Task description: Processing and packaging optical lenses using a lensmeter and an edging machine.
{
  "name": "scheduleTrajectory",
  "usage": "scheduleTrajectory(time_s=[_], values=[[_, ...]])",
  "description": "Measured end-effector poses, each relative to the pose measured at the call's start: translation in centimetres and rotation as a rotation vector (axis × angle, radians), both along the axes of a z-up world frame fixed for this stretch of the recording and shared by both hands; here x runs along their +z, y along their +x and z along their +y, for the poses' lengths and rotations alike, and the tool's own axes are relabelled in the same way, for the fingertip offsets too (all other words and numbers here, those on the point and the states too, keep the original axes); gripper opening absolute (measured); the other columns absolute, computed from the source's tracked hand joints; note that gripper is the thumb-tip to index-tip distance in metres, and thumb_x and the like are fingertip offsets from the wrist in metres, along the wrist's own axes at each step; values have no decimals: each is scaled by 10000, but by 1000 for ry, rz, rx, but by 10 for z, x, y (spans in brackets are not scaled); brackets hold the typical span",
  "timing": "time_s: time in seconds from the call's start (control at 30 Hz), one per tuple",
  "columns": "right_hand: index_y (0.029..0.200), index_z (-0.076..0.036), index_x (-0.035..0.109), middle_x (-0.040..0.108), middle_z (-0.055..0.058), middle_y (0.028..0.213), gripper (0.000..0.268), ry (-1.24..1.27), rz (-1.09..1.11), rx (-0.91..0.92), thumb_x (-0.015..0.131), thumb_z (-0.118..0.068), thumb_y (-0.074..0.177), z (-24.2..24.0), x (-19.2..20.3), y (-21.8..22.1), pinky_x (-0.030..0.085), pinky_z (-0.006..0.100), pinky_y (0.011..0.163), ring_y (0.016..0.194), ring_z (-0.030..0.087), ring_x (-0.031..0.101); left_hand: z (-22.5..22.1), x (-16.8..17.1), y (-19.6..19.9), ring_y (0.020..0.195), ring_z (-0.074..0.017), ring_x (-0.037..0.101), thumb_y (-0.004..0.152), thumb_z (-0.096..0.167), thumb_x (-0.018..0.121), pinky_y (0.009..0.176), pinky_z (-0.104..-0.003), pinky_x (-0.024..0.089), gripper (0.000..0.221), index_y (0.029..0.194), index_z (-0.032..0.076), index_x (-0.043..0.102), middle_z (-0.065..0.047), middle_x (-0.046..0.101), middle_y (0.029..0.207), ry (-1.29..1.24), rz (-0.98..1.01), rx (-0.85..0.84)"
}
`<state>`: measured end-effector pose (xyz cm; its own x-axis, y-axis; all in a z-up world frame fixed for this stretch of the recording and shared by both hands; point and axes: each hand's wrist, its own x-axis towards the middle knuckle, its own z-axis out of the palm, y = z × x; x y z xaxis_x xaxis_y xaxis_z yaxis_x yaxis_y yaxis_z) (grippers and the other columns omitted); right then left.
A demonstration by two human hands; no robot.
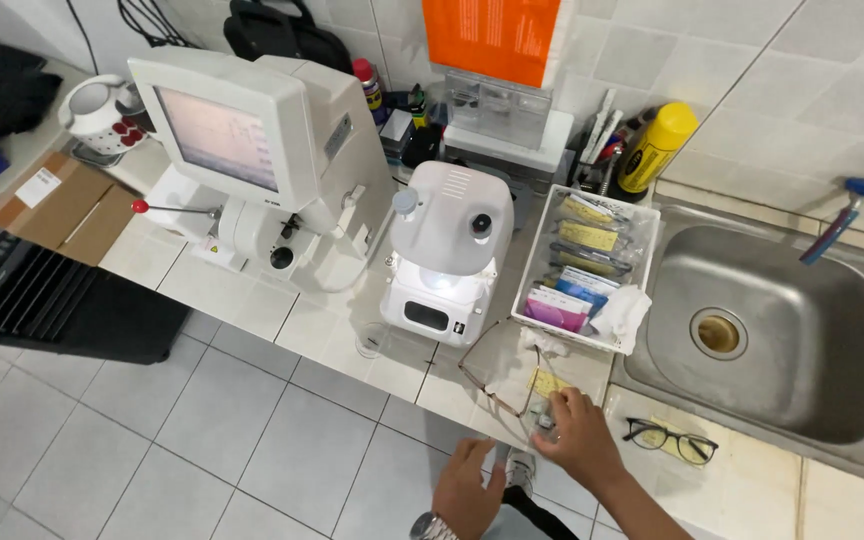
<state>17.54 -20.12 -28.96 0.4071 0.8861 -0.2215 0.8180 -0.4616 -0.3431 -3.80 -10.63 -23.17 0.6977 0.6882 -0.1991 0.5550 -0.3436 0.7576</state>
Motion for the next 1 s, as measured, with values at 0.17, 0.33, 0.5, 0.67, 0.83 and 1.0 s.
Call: scheduleTrajectory(time_s=[0.17,0.33,0.5,0.67,0.83,1.0], values=[[1199,78,559,589,204,1162,704,307,-166,-221,860,-339,719,-35,35,-15,532,427,955,1096,369,584,3,-29,53,922,-298,607,1007,195,544,760,-423,542,295,1216,21,659,-153,659,1074,323,-18,-442],[1391,-87,603,644,48,1262,665,345,488,-1205,817,-252,783,-111,102,-59,527,350,901,937,191,634,6,-110,122,1160,-312,513,949,239,519,939,-446,435,302,1085,140,771,-118,591,1292,1065,235,-699],[1441,-71,606,606,87,1214,633,631,695,-1601,754,-62,825,-212,115,-115,484,337,933,930,218,589,27,-108,145,1137,-349,497,900,150,505,939,-473,440,298,1031,119,771,-109,592,1203,1034,273,-931],[1336,-128,701,574,54,1273,549,644,539,-1708,778,-121,792,-314,116,-136,566,315,887,983,212,595,36,-72,161,1304,-377,416,977,222,446,1031,-504,419,368,1220,123,704,-110,500,1384,977,587,-1209],[1441,-179,590,567,22,1285,783,712,45,-1236,862,-152,707,-433,130,-137,584,270,890,894,117,701,-17,-58,169,1033,-329,631,915,91,486,910,-441,535,200,1036,113,643,-99,721,996,995,308,-917],[1488,-205,501,580,-14,1362,863,568,-211,-1158,858,-254,703,-555,179,-124,611,295,798,954,131,719,-247,17,187,996,-235,739,1015,272,454,766,-375,638,464,1447,130,548,-85,744,1160,202,-57,-818]])
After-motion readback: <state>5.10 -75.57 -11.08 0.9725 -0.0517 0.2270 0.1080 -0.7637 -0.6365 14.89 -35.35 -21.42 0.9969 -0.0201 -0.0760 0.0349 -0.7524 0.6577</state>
